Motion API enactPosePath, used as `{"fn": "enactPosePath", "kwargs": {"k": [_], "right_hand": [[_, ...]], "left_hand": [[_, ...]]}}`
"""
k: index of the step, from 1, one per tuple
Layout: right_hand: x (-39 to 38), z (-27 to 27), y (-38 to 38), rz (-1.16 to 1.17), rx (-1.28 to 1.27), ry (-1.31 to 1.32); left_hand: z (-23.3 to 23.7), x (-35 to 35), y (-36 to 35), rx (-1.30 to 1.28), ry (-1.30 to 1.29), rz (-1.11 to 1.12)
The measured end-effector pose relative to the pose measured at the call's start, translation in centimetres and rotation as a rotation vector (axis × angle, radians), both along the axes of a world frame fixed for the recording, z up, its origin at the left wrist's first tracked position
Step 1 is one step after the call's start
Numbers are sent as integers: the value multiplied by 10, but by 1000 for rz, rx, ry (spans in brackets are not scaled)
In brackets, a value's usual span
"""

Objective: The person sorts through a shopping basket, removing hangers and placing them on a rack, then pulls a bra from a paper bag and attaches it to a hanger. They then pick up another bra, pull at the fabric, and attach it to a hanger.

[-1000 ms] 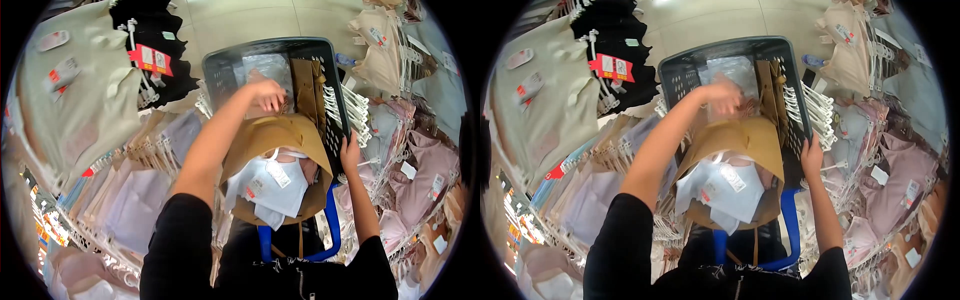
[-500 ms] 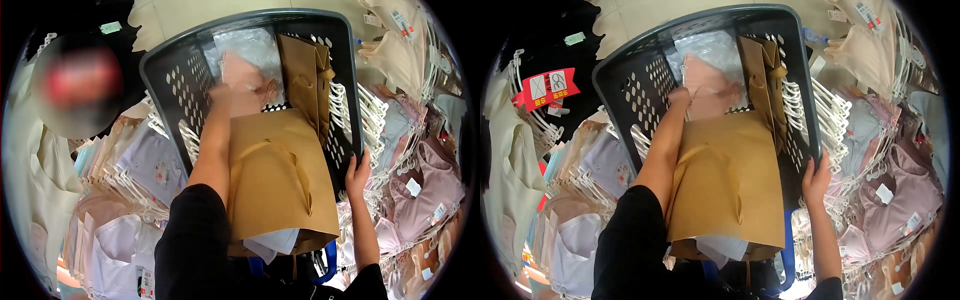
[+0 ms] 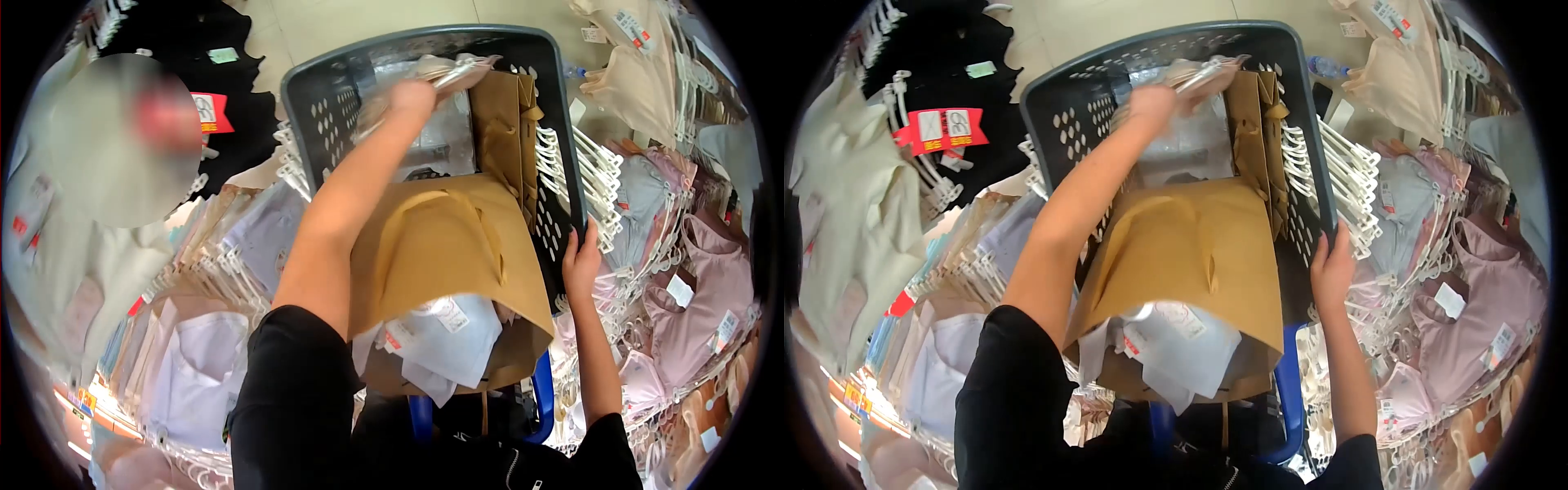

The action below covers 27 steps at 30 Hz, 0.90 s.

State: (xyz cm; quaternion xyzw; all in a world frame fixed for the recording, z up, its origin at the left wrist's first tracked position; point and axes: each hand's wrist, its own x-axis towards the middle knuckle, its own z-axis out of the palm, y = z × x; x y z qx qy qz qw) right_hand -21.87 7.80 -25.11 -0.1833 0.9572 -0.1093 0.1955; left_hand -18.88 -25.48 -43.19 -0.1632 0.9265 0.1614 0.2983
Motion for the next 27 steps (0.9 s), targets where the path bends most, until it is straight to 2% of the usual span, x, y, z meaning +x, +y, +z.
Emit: {"fn": "enactPosePath", "kwargs": {"k": [4,8,13,14,17,18,20,23,26,27], "right_hand": [[-2,6,-6,-12,-2,-46],[5,7,-6,46,-70,1],[5,13,-3,35,-74,-39],[3,12,-1,28,-95,-78],[-3,-26,23,-37,-472,-252],[-6,-8,22,-8,-542,-292],[-8,43,11,-8,-904,-295],[-24,167,5,-54,-1247,-300],[-40,305,18,186,-1601,-530],[-39,340,28,326,-1589,-498]], "left_hand": [[90,-19,-13,-163,166,-90],[199,-10,-15,-277,218,-105],[348,40,-1,-424,337,-208],[367,55,5,-434,374,-147],[456,95,43,-509,560,-179],[485,108,59,-500,576,-160],[542,128,89,-481,609,-132],[609,151,130,-479,581,-69],[638,163,155,-437,596,-80],[640,164,160,-363,658,-104]]}}
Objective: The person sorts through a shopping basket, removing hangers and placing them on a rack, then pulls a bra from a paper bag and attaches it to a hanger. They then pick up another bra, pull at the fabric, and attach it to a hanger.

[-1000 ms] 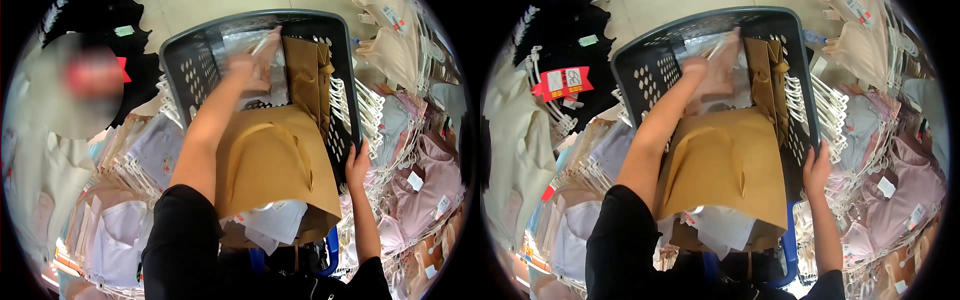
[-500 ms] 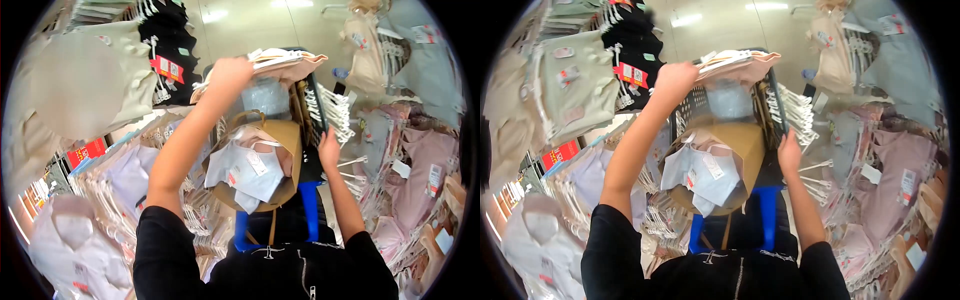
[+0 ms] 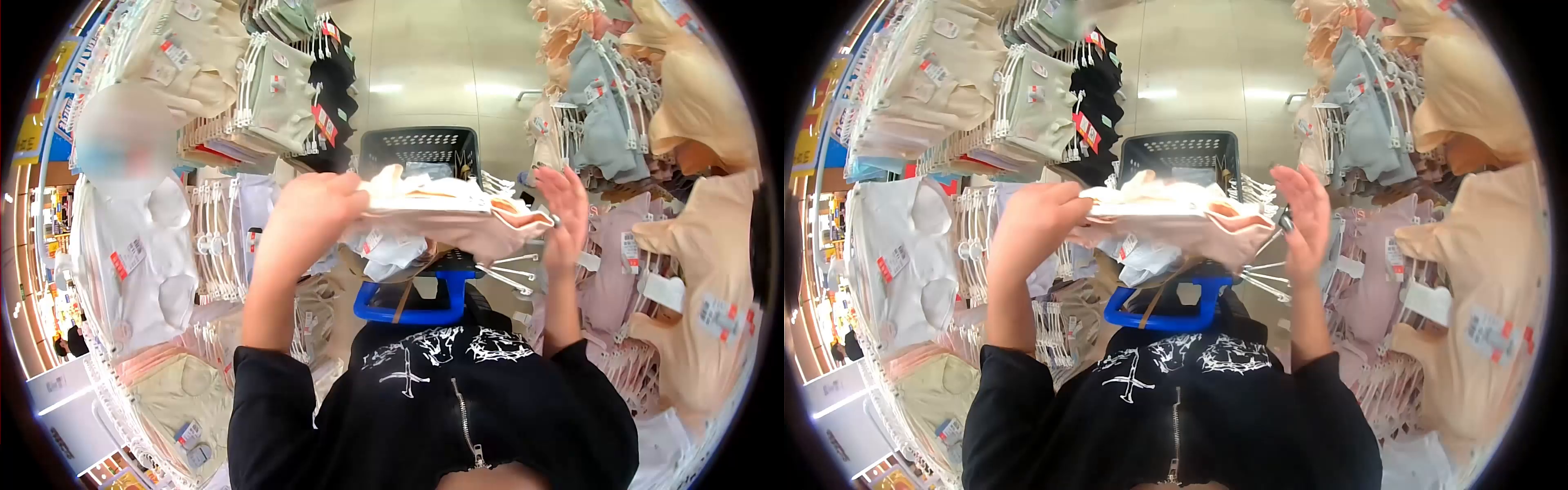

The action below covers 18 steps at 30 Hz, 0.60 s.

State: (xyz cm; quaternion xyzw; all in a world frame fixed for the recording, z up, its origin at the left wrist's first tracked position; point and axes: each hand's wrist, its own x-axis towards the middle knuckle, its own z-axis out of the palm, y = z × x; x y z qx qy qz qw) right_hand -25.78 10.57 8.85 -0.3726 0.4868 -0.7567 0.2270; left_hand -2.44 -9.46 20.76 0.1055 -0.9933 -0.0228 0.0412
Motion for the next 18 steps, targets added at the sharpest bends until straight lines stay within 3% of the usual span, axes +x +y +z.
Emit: {"fn": "enactPosePath", "kwargs": {"k": [1,4,7,10,18], "right_hand": [[2,31,8,63,-23,110],[24,106,12,85,279,782],[59,118,6,80,520,1061],[71,117,11,244,770,991],[107,101,0,226,467,487]], "left_hand": [[2,-2,4,-4,-11,-45],[1,-5,25,33,-32,-163],[5,0,36,80,6,-222],[18,18,39,70,-7,-190],[28,65,30,-19,-88,-142]]}}
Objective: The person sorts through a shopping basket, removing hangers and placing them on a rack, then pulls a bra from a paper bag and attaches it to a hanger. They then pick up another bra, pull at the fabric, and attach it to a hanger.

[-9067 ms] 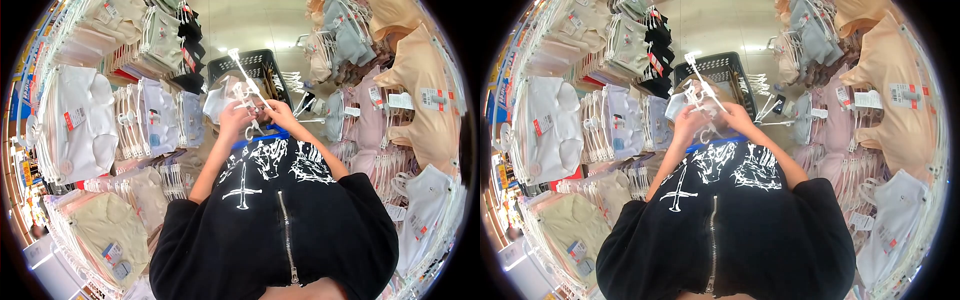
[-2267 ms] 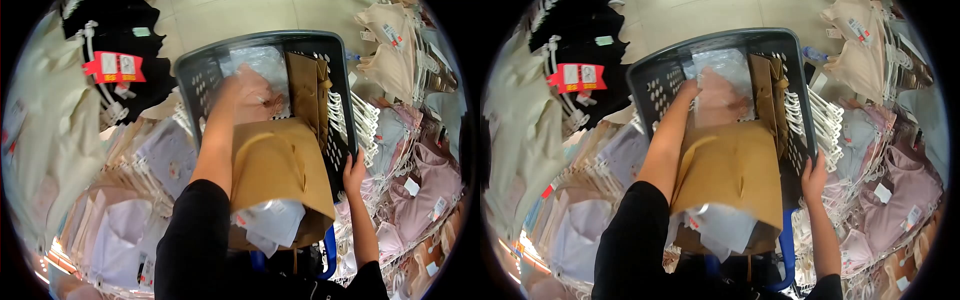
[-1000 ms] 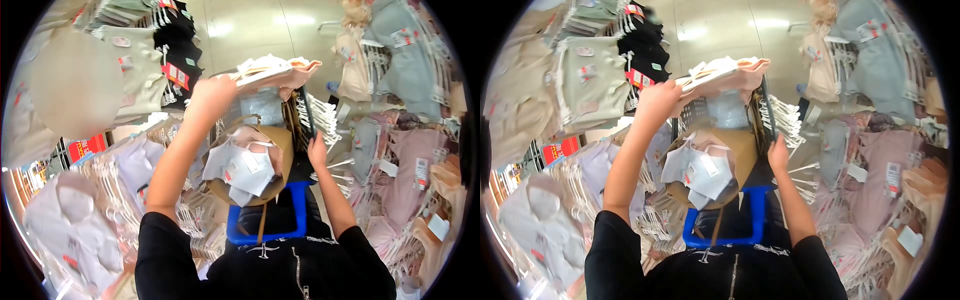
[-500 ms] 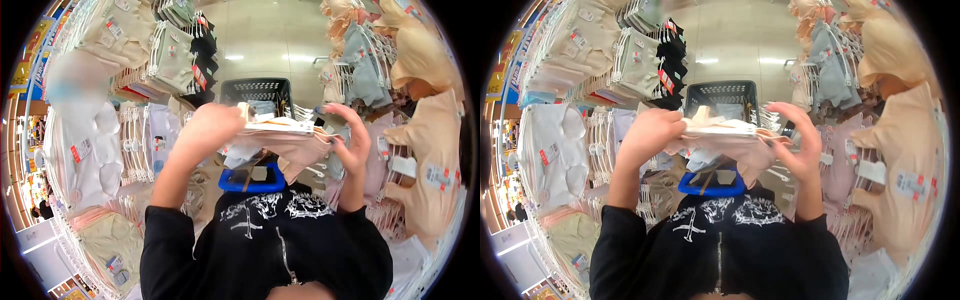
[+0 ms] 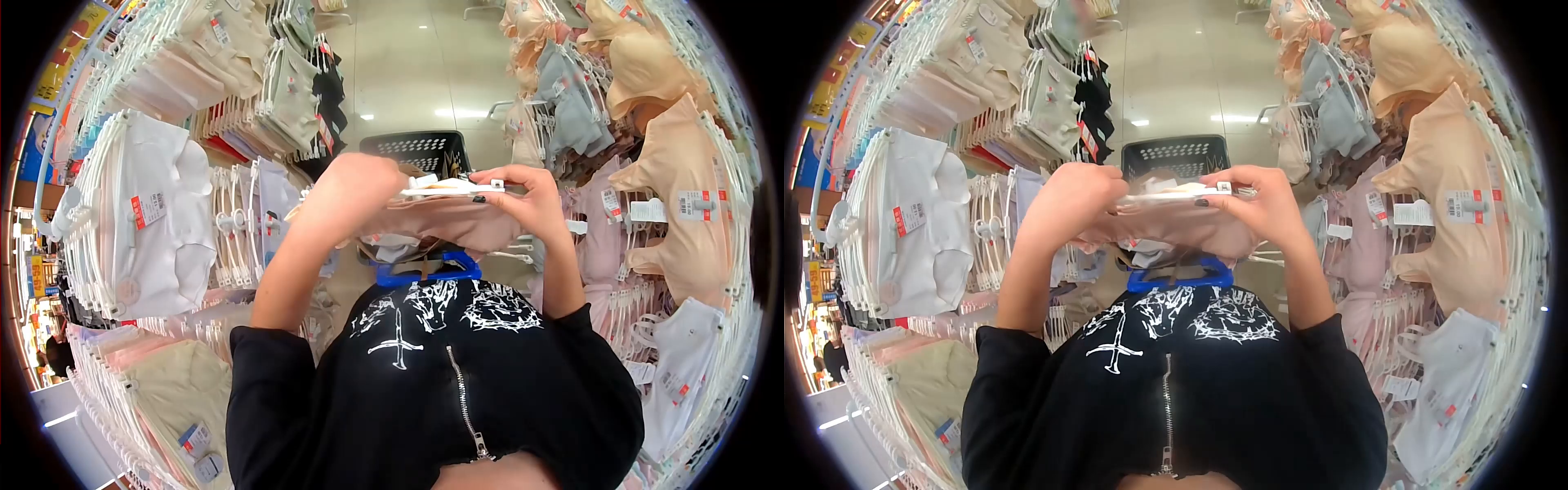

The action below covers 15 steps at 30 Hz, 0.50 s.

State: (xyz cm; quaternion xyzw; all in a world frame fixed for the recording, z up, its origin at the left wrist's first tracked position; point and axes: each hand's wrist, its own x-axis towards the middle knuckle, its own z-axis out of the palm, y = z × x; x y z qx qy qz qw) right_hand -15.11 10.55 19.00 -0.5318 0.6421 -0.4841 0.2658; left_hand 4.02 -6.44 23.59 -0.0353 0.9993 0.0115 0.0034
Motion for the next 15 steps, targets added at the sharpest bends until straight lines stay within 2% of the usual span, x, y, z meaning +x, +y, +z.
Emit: {"fn": "enactPosePath", "kwargs": {"k": [3,6,9,10,13,15], "right_hand": [[8,-11,-6,-44,-148,-32],[17,-6,-7,-101,-62,-95],[15,5,-4,-60,173,-209],[9,-8,-4,-14,97,-251],[3,-17,-8,3,-107,-210],[-1,-30,-3,-26,28,-94]], "left_hand": [[4,6,0,36,3,-9],[-8,8,-9,-1,-65,-24],[-8,8,-9,41,-131,-18],[-8,8,-9,46,-107,-27],[-7,8,-8,37,-42,-40],[-7,7,-11,4,-16,-39]]}}
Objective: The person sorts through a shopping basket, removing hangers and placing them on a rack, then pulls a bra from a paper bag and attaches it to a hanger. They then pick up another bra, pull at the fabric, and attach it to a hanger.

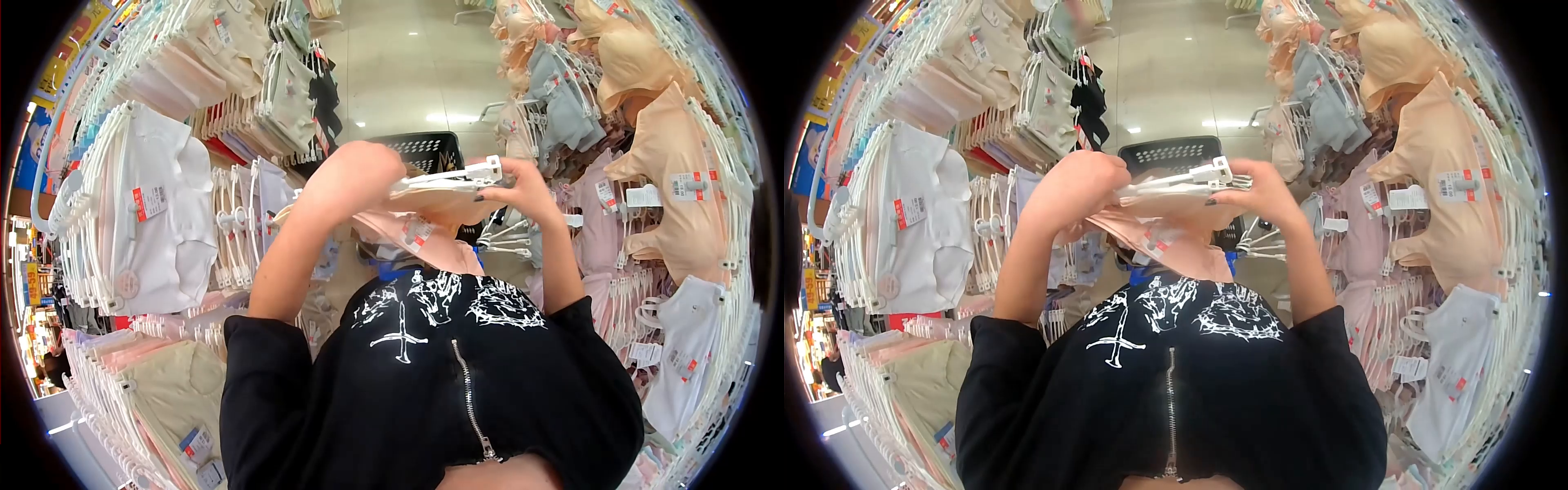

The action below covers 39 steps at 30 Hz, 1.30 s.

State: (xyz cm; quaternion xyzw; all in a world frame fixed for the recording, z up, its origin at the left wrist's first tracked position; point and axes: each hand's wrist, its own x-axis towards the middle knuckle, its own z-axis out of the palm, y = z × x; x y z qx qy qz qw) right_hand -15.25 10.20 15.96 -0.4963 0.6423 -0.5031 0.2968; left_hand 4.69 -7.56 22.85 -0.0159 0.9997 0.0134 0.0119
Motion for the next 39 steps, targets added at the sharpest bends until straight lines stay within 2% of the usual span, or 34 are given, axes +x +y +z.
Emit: {"fn": "enactPosePath", "kwargs": {"k": [2,3,6,9,12,13,16,17,18,20,22,23,24,26,28,31,32,33,35,37,38,39], "right_hand": [[2,-12,4,-42,176,11],[4,-16,2,-61,59,32],[12,-14,3,-118,-31,-18],[12,-13,4,-133,-102,206],[9,-6,4,-169,-123,148],[4,-9,5,-150,-82,64],[3,-15,1,26,-305,-381],[2,-23,-2,89,-286,-514],[3,-22,-6,173,-172,-564],[24,-26,-13,244,-157,-619],[47,-34,-24,125,90,-382],[50,-51,-34,183,114,-340],[58,-37,-38,149,225,-265],[71,-36,-45,15,49,-173],[72,-31,-44,-7,43,-192],[73,-19,-39,-76,125,-184],[72,-17,-37,-107,167,-175],[66,-49,-39,-124,-81,-240],[56,-58,-35,-119,-136,-391],[54,-56,-29,-135,-187,-454],[52,-57,-27,-105,-202,-445],[50,-59,-24,-73,-214,-436]], "left_hand": [[3,-2,-1,8,1,-5],[4,-2,-1,13,1,-5],[4,-3,-5,26,38,-13],[7,-4,-8,36,63,-39],[9,-8,-11,54,46,-17],[10,-8,-11,93,76,-34],[14,-12,-8,196,149,-78],[14,-15,-7,220,158,-87],[14,-17,-6,245,167,-97],[8,-26,-2,307,229,-172],[6,-32,4,335,251,-203],[8,-34,7,332,242,-195],[8,-37,10,328,232,-188],[0,-42,13,361,263,-203],[-3,-42,15,387,301,-200],[2,-33,17,765,373,-48],[-1,-29,13,802,407,25],[-8,-24,7,838,441,97],[-32,-14,-5,837,491,221],[-77,-5,-16,774,418,225],[-89,-2,-16,746,379,228],[-91,-1,-12,831,328,270]]}}
